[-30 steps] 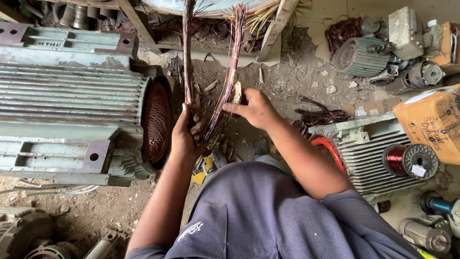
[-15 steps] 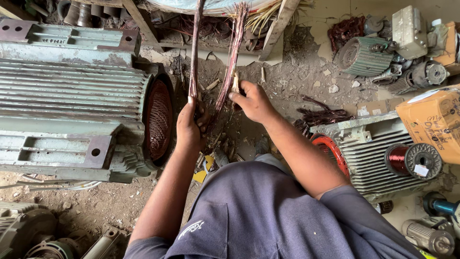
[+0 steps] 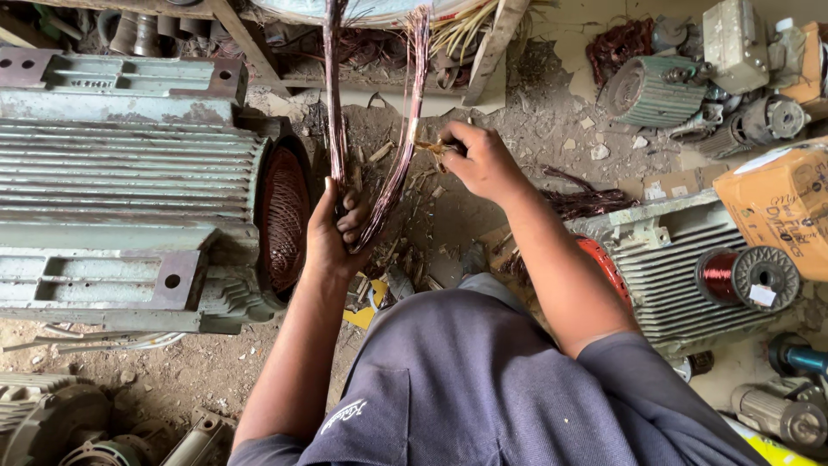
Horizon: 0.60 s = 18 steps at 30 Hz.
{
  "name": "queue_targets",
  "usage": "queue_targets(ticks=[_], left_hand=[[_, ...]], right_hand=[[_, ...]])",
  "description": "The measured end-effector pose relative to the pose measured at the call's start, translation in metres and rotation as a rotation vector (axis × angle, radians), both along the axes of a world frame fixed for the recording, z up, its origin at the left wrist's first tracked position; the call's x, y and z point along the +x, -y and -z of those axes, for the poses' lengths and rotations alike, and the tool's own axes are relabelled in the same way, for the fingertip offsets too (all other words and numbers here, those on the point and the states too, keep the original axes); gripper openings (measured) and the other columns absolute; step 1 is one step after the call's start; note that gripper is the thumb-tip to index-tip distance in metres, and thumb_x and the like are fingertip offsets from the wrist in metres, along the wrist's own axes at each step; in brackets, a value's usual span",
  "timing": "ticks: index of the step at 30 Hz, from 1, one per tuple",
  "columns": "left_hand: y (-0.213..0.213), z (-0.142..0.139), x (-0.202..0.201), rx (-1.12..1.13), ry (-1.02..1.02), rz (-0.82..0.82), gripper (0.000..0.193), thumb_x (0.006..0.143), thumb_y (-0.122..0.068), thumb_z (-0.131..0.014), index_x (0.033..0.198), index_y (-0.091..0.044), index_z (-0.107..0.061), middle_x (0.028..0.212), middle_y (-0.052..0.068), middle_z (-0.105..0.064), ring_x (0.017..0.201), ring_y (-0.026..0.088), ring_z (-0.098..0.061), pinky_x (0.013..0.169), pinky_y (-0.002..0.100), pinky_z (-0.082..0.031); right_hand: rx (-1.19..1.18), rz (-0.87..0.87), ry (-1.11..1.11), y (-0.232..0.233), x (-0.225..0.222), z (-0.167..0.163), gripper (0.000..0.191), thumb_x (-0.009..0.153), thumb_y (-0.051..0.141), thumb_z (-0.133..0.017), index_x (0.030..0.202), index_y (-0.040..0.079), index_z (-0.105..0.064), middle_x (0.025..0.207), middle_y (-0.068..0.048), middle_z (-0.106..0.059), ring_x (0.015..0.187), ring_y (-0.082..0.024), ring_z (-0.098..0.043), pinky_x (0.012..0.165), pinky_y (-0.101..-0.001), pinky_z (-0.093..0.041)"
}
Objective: The person pulls bundles of copper windings out of the slots of scrap electric motor stators by hand, working one motor at a time on the floor. They bend and strip the freed copper coils away from the motor body and set the extracted copper aside with other stripped windings.
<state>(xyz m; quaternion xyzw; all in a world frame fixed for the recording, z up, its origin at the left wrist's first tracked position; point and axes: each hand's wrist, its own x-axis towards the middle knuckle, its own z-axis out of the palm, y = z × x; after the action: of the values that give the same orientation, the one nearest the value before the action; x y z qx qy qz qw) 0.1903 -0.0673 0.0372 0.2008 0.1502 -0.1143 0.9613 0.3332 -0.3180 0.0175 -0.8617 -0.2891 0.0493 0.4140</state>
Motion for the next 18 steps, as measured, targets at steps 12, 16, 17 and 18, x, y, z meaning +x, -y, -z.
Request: queue_targets(ticks=[12, 16, 17, 18], left_hand=[[0.003, 0.001, 0.0, -0.029, 0.04, 0.017, 0.045, 0.107, -0.055, -0.05, 0.084, -0.017, -0.049, 0.056, -0.012, -0.036, 0.039, 0.001, -0.029, 0.053, 0.026, -0.051], [0.008, -0.002, -0.001, -0.051, 0.069, 0.046, 0.043, 0.109, -0.053, -0.051, 0.086, -0.016, -0.049, 0.057, -0.011, -0.036, 0.04, 0.0, -0.028, 0.051, 0.022, -0.048], [0.009, -0.003, -0.002, -0.027, 0.053, 0.046, 0.043, 0.108, -0.053, -0.051, 0.085, -0.017, -0.049, 0.057, -0.011, -0.036, 0.04, 0.0, -0.028, 0.051, 0.023, -0.048], [0.009, -0.004, -0.002, -0.004, 0.038, 0.045, 0.043, 0.107, -0.053, -0.05, 0.084, -0.017, -0.049, 0.056, -0.011, -0.035, 0.039, 0.0, -0.027, 0.051, 0.023, -0.049]], right_hand=[[0.791, -0.484, -0.871, -0.021, -0.007, -0.003, 0.069, 0.092, 0.034, -0.078, 0.15, 0.009, -0.049, 0.121, -0.01, -0.068, 0.106, -0.018, -0.068, 0.088, -0.037, -0.062], [0.904, -0.339, -0.974, -0.023, -0.007, 0.005, 0.049, 0.1, 0.027, -0.077, 0.137, -0.002, -0.065, 0.117, -0.014, -0.072, 0.109, -0.022, -0.072, 0.097, -0.0366, -0.06], [0.938, -0.308, -0.995, -0.023, -0.007, 0.008, 0.043, 0.098, 0.023, -0.077, 0.133, -0.001, -0.066, 0.115, -0.013, -0.072, 0.106, -0.021, -0.073, 0.095, -0.0374, -0.061], [0.971, -0.277, -1.016, -0.023, -0.006, 0.01, 0.037, 0.097, 0.019, -0.077, 0.128, 0.001, -0.066, 0.113, -0.012, -0.073, 0.103, -0.021, -0.073, 0.093, -0.0381, -0.062]])
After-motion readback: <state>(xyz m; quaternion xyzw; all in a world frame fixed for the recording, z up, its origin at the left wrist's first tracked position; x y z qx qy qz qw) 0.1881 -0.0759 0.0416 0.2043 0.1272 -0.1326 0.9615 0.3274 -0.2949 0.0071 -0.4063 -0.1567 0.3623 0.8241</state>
